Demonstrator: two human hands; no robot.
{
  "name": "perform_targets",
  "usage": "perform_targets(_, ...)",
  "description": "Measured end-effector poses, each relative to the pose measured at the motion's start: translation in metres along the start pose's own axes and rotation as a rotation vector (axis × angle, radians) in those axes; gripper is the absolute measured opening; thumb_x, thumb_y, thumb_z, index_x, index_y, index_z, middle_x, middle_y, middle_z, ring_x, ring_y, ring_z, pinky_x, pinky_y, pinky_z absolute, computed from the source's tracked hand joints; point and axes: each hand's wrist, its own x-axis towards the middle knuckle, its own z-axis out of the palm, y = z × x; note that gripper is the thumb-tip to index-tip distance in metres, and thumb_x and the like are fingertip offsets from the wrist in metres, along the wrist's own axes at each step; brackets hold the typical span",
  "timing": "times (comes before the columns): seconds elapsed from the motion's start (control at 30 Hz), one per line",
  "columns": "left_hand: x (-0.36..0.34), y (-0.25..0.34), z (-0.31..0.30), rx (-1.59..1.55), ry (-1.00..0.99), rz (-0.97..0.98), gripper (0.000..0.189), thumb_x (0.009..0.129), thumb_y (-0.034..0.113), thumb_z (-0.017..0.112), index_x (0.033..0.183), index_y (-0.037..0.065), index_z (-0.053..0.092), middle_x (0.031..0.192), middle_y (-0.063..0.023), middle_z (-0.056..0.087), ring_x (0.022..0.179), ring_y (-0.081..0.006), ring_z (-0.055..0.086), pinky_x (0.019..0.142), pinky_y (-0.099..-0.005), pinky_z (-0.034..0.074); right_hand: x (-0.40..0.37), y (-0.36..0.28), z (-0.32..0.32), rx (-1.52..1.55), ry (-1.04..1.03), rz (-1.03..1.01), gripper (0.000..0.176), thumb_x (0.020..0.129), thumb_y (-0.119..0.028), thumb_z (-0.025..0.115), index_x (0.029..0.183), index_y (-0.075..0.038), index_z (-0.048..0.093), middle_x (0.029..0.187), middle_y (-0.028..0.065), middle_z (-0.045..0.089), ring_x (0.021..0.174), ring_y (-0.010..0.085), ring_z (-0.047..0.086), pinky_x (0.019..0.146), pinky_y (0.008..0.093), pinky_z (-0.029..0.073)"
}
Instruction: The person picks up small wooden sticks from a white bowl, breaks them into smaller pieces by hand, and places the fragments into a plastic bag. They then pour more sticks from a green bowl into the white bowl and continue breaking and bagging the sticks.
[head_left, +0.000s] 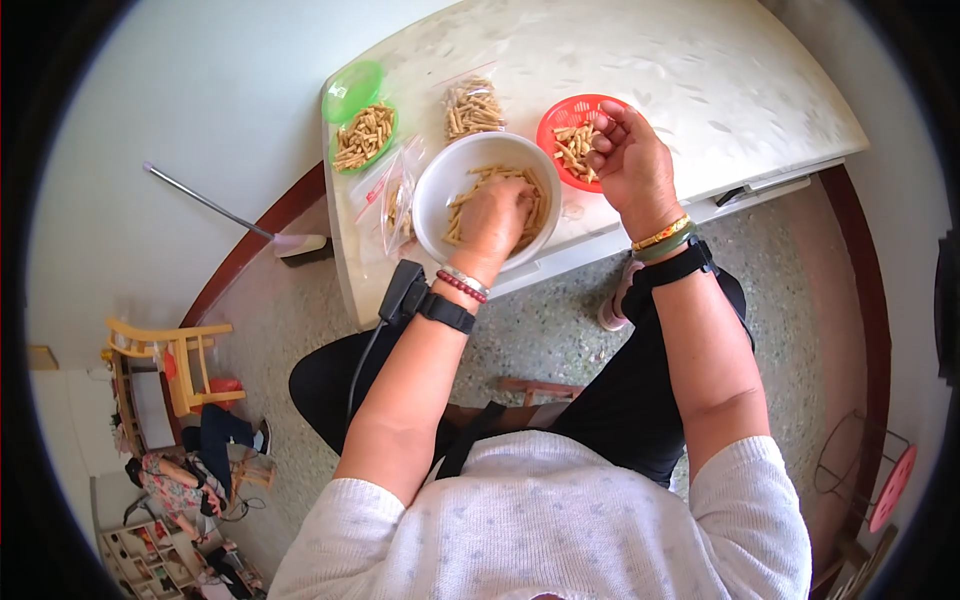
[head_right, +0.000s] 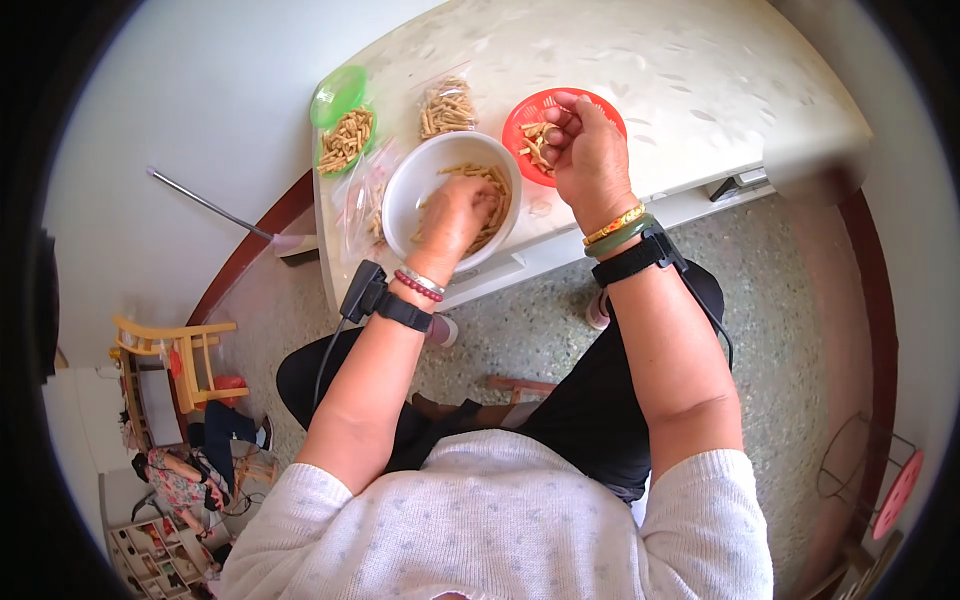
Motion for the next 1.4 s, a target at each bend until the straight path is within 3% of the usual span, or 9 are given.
perform_targets(0.2, -0.017, -0.031, -0.029, 0.078, 0.029, -0.088, 0.011, 0.073, 0.006, 0.067, 0.084, 0.007, 0.067, 0.079, -0.0128, 0.063, 0.070, -0.0278, 0.062, 0.064, -0.0362, 0.049, -0.005, 0.000, 0.006, -0.057, -0.030, 0.018, 0.020, 0.093, -0.020, 0.044, 0.096, -0.005, 0.057, 0.077, 0.0031, 0.057, 0.061, 0.0107, 0.044, 0.053, 0.0250, 0.037)
perform_targets(0.33, -0.034, -0.029, -0.045, -0.080, 0.180, -0.195, 0.010, 0.080, 0.005, 0.064, 0.089, 0.003, 0.066, 0.078, -0.0084, 0.064, 0.061, -0.0127, 0.058, 0.055, -0.0265, 0.046, -0.008, 0.006, 0.009, -0.267, -0.127, 0.026, 0.017, 0.091, -0.019, 0.048, 0.095, -0.004, 0.057, 0.078, 0.0030, 0.058, 0.062, 0.0092, 0.046, 0.052, 0.0234, 0.039)
perform_targets(0.4, -0.046, -0.017, -0.054, -0.713, 0.281, -0.559, 0.014, 0.084, 0.003, 0.060, 0.097, 0.001, 0.064, 0.081, -0.0057, 0.065, 0.061, -0.0077, 0.055, 0.053, -0.0218, 0.044, -0.013, 0.011, 0.012, -0.405, -0.202, 0.031, 0.016, 0.090, -0.017, 0.051, 0.097, -0.004, 0.057, 0.079, 0.0023, 0.058, 0.063, 0.0081, 0.046, 0.054, 0.0228, 0.039)
perform_targets(0.47, -0.055, -0.019, -0.058, -0.951, 0.306, -0.611, 0.016, 0.086, 0.004, 0.059, 0.102, 0.002, 0.062, 0.083, -0.0043, 0.064, 0.062, -0.0078, 0.054, 0.053, -0.0200, 0.043, -0.019, 0.020, 0.014, -0.544, -0.280, 0.038, 0.015, 0.089, -0.015, 0.054, 0.098, -0.003, 0.057, 0.080, 0.0016, 0.058, 0.064, 0.0070, 0.047, 0.055, 0.0221, 0.040)
perform_targets(0.53, -0.061, -0.019, -0.064, -1.532, 0.334, -0.804, 0.015, 0.086, 0.007, 0.063, 0.100, 0.002, 0.062, 0.080, -0.0044, 0.063, 0.062, -0.0091, 0.054, 0.052, -0.0212, 0.043, -0.024, 0.034, 0.017, -0.708, -0.380, -0.015, 0.013, 0.089, -0.013, 0.056, 0.099, -0.004, 0.059, 0.075, -0.0019, 0.055, 0.058, 0.0042, 0.041, 0.053, 0.0187, 0.035)
perform_targets(0.57, -0.062, -0.018, -0.065, -1.620, 0.331, -0.848, 0.013, 0.087, 0.011, 0.063, 0.098, 0.004, 0.062, 0.081, -0.0044, 0.063, 0.060, -0.0095, 0.052, 0.051, -0.0216, 0.042, -0.027, 0.040, 0.018, -0.758, -0.413, -0.040, 0.015, 0.088, -0.010, 0.057, 0.101, -0.004, 0.060, 0.080, -0.0028, 0.057, 0.066, 0.0034, 0.047, 0.059, 0.0188, 0.040)
perform_targets(0.7, -0.066, -0.003, -0.067, -1.761, 0.244, -0.870, 0.017, 0.087, 0.017, 0.064, 0.098, 0.004, 0.062, 0.079, -0.0020, 0.059, 0.062, -0.0093, 0.050, 0.052, -0.0209, 0.039, -0.035, 0.061, 0.022, -0.932, -0.607, -0.027, 0.021, 0.088, -0.011, 0.061, 0.105, 0.002, 0.060, 0.091, 0.0018, 0.063, 0.085, 0.0073, 0.057, 0.077, 0.0235, 0.048)
perform_targets(0.87, -0.069, 0.008, -0.061, -1.847, 0.208, -0.857, 0.014, 0.087, 0.016, 0.064, 0.096, 0.006, 0.063, 0.079, -0.0009, 0.059, 0.063, -0.0094, 0.049, 0.052, -0.0208, 0.039, -0.048, 0.077, 0.032, -0.757, -0.777, 0.015, 0.019, 0.089, -0.008, 0.060, 0.105, 0.001, 0.060, 0.087, 0.0010, 0.063, 0.079, 0.0059, 0.057, 0.075, 0.0214, 0.048)
perform_targets(1.4, -0.074, 0.020, -0.064, -1.713, 0.162, -0.786, 0.011, 0.087, 0.016, 0.065, 0.093, 0.008, 0.061, 0.076, 0.0003, 0.058, 0.060, -0.0088, 0.051, 0.051, -0.0216, 0.040, -0.044, 0.078, 0.029, -0.808, -0.729, -0.017, 0.009, 0.088, -0.012, 0.063, 0.088, -0.004, 0.059, 0.080, -0.0037, 0.059, 0.077, 0.0045, 0.054, 0.072, 0.0211, 0.046)
